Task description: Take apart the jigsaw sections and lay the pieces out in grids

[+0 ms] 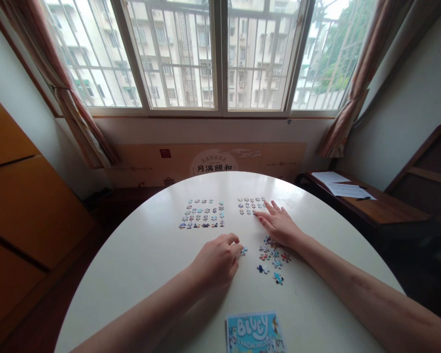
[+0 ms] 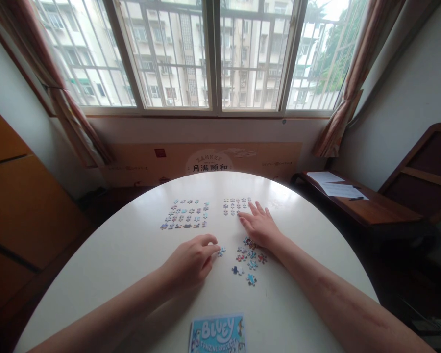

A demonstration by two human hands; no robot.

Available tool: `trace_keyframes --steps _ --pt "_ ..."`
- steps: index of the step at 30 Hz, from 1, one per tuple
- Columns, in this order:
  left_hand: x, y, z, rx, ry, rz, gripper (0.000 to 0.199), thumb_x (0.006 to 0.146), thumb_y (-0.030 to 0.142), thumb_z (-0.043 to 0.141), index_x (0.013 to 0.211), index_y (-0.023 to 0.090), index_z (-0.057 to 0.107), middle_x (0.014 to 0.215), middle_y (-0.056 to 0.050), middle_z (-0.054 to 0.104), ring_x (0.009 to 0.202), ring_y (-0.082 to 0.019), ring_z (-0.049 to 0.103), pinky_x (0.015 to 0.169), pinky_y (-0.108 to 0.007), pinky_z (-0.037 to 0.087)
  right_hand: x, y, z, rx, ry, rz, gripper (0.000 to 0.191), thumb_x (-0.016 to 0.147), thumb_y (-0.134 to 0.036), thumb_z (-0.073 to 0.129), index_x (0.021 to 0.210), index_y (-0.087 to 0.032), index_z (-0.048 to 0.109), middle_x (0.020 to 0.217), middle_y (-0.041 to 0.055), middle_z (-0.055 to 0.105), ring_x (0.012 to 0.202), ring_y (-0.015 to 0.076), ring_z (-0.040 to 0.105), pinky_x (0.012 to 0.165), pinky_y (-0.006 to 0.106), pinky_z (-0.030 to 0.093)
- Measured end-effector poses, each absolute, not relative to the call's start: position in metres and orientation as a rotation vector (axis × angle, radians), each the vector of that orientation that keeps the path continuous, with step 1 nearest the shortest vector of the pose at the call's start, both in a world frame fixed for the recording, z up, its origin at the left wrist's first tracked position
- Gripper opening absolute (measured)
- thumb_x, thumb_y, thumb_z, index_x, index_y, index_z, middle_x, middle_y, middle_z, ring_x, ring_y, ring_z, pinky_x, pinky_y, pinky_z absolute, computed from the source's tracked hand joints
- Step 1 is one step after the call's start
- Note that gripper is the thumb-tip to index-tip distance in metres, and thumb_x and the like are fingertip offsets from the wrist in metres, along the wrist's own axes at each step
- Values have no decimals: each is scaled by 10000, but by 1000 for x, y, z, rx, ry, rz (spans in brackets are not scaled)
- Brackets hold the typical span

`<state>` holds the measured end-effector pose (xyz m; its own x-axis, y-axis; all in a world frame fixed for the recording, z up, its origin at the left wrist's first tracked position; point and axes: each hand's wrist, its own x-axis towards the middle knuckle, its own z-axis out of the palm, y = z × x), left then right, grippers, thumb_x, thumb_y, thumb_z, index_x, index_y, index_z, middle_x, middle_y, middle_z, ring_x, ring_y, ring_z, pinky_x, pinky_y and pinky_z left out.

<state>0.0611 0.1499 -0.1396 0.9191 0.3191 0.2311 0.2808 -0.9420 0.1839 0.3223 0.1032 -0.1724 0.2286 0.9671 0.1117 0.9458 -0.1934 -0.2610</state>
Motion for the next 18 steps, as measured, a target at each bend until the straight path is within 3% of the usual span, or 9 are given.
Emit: trace_keyframes --steps 13,18 --pt "59 152 -137 2917 466 379 251 876 145 506 972 180 735 1100 -98 680 919 -227 658 791 -380 562 329 107 -182 -2174 -1737 99 504 1027 -515 283 1420 -341 547 1638 75 220 1513 367 104 1179 584 184" --pt "57 154 -137 2916 457 374 235 904 184 519 817 193 738 1105 -86 684 884 -203 660 786 -356 549 325 100 -177 -2073 -1723 -36 451 1022 -450 364 1367 -286 603 1607 103 300 1509 358 143 1172 608 192"
